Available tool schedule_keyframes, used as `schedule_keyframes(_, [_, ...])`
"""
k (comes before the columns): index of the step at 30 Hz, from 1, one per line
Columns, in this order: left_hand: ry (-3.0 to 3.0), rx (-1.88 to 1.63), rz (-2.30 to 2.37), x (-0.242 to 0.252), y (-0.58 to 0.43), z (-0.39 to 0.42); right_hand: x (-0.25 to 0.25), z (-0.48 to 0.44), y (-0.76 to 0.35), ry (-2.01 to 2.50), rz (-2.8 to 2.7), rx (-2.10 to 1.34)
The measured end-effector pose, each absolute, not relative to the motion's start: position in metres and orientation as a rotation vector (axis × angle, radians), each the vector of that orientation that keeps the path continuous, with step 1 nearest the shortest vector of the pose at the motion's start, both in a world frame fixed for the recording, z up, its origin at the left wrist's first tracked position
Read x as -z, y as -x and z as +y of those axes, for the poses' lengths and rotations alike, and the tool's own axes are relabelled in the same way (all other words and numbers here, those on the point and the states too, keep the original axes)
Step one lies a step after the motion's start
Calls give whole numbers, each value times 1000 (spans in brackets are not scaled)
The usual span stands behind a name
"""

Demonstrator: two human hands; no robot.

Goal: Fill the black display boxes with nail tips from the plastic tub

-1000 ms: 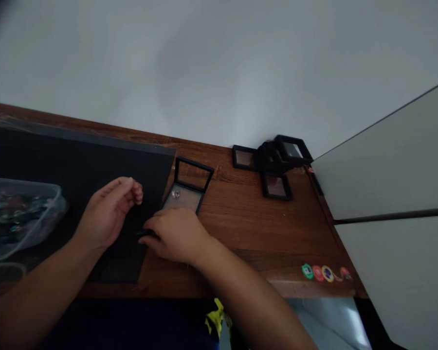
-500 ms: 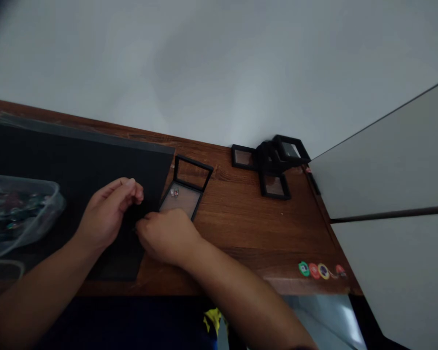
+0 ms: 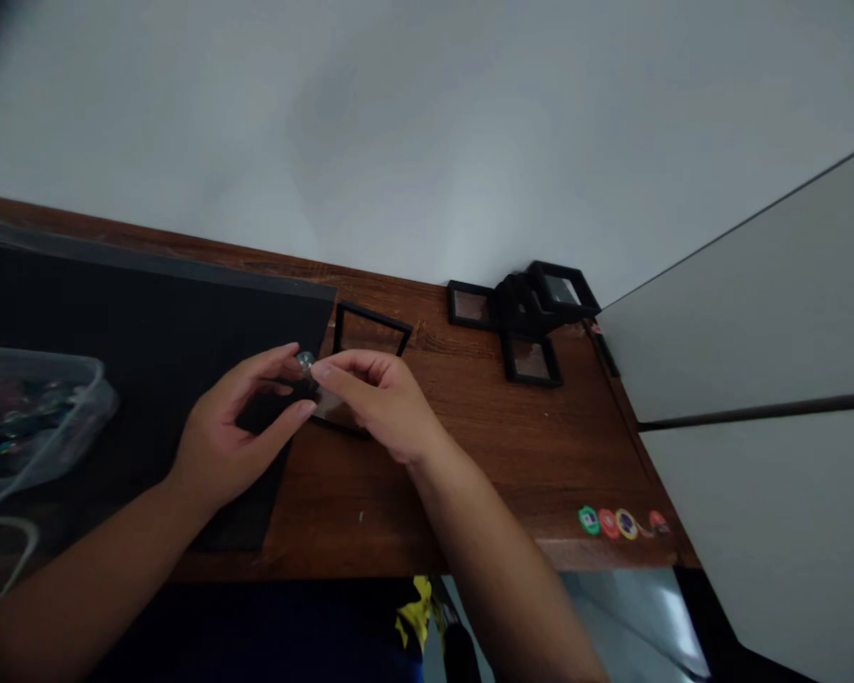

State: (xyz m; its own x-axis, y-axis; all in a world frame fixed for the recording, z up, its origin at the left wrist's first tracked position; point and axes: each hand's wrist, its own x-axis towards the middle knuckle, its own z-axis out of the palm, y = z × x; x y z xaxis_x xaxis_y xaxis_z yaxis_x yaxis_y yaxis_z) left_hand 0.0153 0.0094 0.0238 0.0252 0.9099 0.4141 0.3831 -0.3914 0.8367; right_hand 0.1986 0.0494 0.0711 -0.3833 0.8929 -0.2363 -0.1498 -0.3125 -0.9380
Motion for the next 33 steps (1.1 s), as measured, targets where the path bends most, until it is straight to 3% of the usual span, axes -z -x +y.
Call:
schedule_keyframes(13, [-1771,-1489,1304,-24,-15,5,-69,43,-191,988,-1198,-1958])
schedule_keyframes(33, [-2004,-1594,1326,-27,-17,9,-69,43,-187,1047,-1201,-1804])
